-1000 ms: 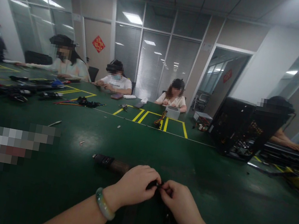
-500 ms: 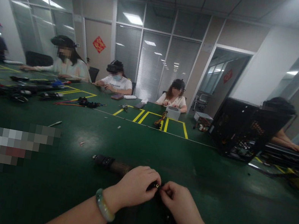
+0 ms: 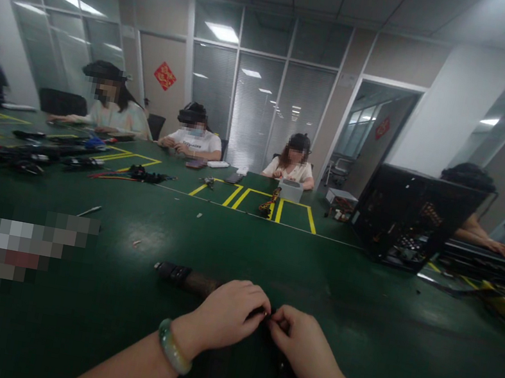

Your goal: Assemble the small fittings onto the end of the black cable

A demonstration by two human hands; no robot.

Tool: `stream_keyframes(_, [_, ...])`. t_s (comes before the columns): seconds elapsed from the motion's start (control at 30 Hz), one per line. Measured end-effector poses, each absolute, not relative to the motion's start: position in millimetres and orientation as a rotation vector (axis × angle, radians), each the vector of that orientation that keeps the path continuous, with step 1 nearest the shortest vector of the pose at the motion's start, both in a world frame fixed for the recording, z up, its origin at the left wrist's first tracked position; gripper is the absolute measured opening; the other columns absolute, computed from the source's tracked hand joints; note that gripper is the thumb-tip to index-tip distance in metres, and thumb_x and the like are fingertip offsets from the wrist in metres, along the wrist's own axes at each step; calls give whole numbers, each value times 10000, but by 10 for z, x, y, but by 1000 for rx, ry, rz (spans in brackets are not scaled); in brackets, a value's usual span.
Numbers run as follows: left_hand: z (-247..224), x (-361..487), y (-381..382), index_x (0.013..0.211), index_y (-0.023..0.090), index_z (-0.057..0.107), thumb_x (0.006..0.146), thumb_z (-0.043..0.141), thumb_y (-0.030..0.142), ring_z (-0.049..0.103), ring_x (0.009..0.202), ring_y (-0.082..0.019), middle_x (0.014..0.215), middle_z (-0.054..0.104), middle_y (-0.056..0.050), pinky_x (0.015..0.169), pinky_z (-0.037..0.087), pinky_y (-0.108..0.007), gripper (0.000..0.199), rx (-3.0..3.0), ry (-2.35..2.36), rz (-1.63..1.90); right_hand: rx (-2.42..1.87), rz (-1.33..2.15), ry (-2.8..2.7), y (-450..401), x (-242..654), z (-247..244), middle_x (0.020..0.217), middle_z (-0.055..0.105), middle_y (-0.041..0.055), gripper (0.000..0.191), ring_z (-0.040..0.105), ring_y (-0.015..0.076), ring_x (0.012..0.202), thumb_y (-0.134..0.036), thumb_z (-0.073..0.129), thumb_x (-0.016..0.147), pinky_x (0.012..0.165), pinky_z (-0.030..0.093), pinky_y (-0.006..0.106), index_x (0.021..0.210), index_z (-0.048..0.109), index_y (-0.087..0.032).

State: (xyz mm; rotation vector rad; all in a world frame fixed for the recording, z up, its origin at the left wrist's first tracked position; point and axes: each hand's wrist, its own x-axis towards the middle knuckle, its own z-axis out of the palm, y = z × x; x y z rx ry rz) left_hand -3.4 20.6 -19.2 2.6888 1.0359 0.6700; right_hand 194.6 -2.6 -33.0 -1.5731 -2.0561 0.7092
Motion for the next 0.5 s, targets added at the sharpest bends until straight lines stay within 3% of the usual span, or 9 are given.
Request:
stream_keyframes(0.27, [-169,-43,206,958,234,610,800,644,197,563,912,-184,940,633,14,855,406,-315,166,2676,996,670,-1589,693,-2043,-18,1938,-354,672,659,-26,121,593,129,598,-250,554,852,520,319,208,786,645,-206])
stream_keyframes(0.5, [-228,-40,244,944,228,631,881,593,220,571,920,-178,941,640,5,864,403,-317,74,2699,996,661,-1597,683,-2033,-8,1933,-393,672,663,-24,126,593,129,591,-252,552,857,524,328,211,794,653,-209])
